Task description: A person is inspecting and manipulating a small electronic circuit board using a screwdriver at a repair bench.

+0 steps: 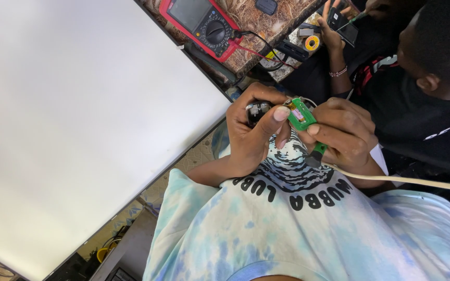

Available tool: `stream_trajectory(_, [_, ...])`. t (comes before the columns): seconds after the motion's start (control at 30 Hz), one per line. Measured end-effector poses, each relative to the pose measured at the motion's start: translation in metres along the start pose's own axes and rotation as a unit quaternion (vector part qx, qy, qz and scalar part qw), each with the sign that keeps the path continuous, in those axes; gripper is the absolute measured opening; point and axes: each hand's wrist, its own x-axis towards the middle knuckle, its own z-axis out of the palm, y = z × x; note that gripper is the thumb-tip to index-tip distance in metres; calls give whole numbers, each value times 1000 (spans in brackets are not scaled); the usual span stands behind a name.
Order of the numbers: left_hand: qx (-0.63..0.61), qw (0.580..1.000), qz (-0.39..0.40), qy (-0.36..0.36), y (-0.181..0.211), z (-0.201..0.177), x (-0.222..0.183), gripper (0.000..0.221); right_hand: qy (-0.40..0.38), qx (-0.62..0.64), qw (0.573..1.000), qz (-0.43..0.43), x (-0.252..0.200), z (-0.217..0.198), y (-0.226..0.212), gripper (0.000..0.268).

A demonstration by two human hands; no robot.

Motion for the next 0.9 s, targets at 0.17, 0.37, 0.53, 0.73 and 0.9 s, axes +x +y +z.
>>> stream_trajectory(0.17, [0, 1000, -4, 0, 1, 1, 0, 15, 29, 8, 1000, -7, 6, 4, 3, 9])
stream_trajectory(0.37, [-16, 1000, 2, -5, 3, 6, 5, 17, 21, 15, 1000, -6, 11, 2, 3, 9])
stream_trajectory(0.53, [-39, 999, 3, -22, -3, 2, 6, 12, 32, 79, 993, 77, -5, -1, 4, 10])
stream_trajectory(0.73, [-19, 1000, 6, -16, 0, 9, 13, 12, 104, 190, 954, 209, -17, 12, 5, 18])
stream_trajectory(0.9, [-13, 1000, -3, -17, 1, 6, 12, 15, 137, 318, 895, 281, 17, 21, -11, 17])
